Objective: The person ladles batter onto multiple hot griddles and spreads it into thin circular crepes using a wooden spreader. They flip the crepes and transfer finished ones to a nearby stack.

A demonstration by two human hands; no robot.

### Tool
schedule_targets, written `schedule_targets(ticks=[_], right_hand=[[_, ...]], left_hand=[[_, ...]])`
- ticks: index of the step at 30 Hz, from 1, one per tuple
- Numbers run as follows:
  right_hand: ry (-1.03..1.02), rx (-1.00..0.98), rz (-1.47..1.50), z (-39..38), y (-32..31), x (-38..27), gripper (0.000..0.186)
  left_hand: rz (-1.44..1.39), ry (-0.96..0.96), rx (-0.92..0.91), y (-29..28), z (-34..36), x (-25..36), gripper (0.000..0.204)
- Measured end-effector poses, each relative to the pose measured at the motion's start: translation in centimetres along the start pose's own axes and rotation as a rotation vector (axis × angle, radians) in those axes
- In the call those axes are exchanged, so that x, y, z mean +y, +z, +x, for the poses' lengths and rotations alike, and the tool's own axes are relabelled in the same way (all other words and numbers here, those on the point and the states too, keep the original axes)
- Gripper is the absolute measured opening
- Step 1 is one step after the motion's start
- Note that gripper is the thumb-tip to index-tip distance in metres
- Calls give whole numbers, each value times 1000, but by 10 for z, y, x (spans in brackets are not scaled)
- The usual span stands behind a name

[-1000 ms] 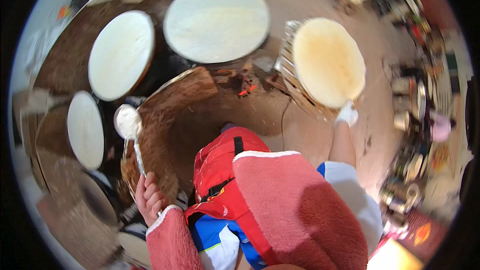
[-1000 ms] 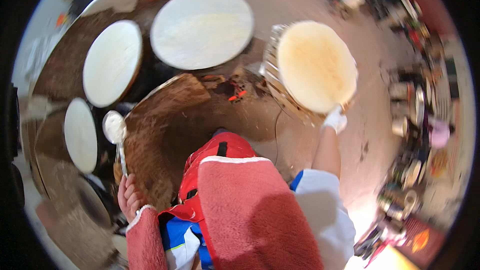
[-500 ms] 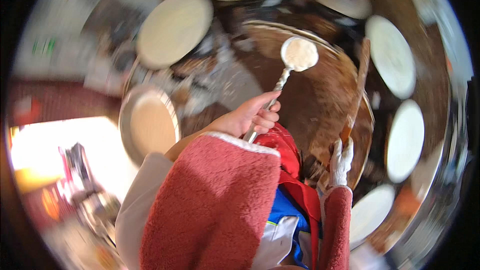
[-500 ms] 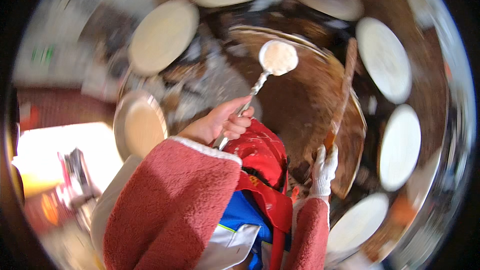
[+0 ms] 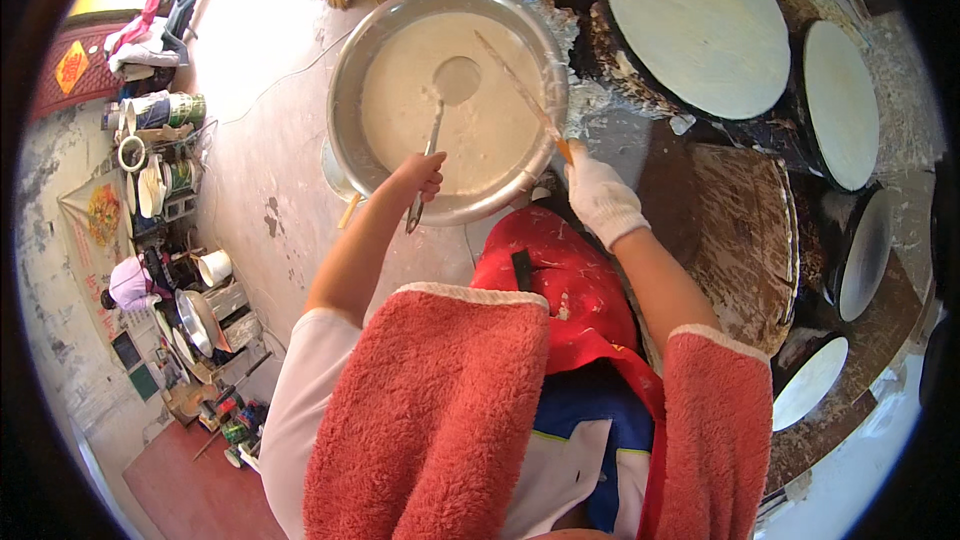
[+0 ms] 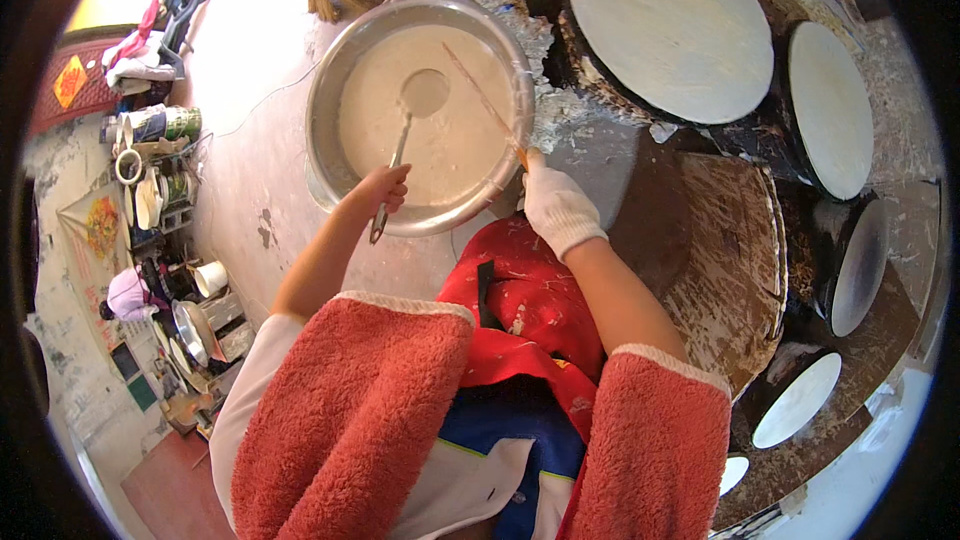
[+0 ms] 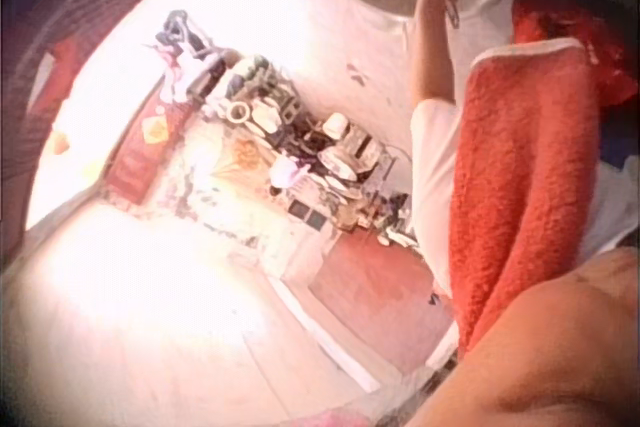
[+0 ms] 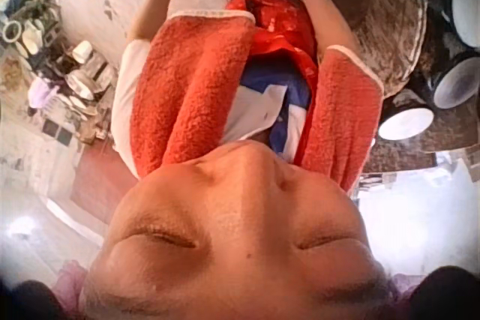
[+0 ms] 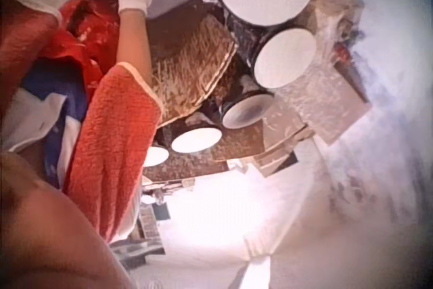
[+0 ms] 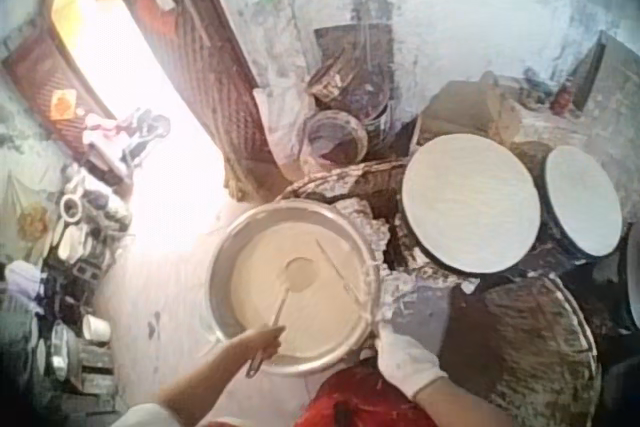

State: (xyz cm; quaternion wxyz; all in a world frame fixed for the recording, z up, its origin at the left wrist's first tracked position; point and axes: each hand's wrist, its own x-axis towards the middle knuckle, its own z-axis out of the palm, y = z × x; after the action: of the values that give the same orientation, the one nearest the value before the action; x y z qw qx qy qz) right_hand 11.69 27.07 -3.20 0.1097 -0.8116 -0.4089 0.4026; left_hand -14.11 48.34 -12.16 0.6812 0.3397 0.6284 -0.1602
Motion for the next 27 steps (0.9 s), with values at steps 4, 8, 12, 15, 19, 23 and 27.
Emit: schedule_targets(ticks=[4,8,12,15,19,23,27], right_hand=[[-4,-234,-161,0,25,-20,22],[3,-291,-101,-49,20,-8,23],[286,-591,543,-79,-22,-9,25],[191,-543,727,-96,-56,-21,25],[-84,-452,772,-105,-87,-47,26],[-494,12,322,-107,-108,-73,33],[-738,458,141,-113,-124,-86,46]], left_hand=[[154,-87,199,29,58,-34,24],[-1324,-448,-766,67,21,-37,38],[-1581,-304,-1012,99,-69,-12,38],[-1598,-109,-1131,105,-135,22,32],[-1438,226,-1308,96,-219,57,31],[-1248,462,-1439,82,-286,74,33],[-949,699,-1467,55,-322,84,33]])
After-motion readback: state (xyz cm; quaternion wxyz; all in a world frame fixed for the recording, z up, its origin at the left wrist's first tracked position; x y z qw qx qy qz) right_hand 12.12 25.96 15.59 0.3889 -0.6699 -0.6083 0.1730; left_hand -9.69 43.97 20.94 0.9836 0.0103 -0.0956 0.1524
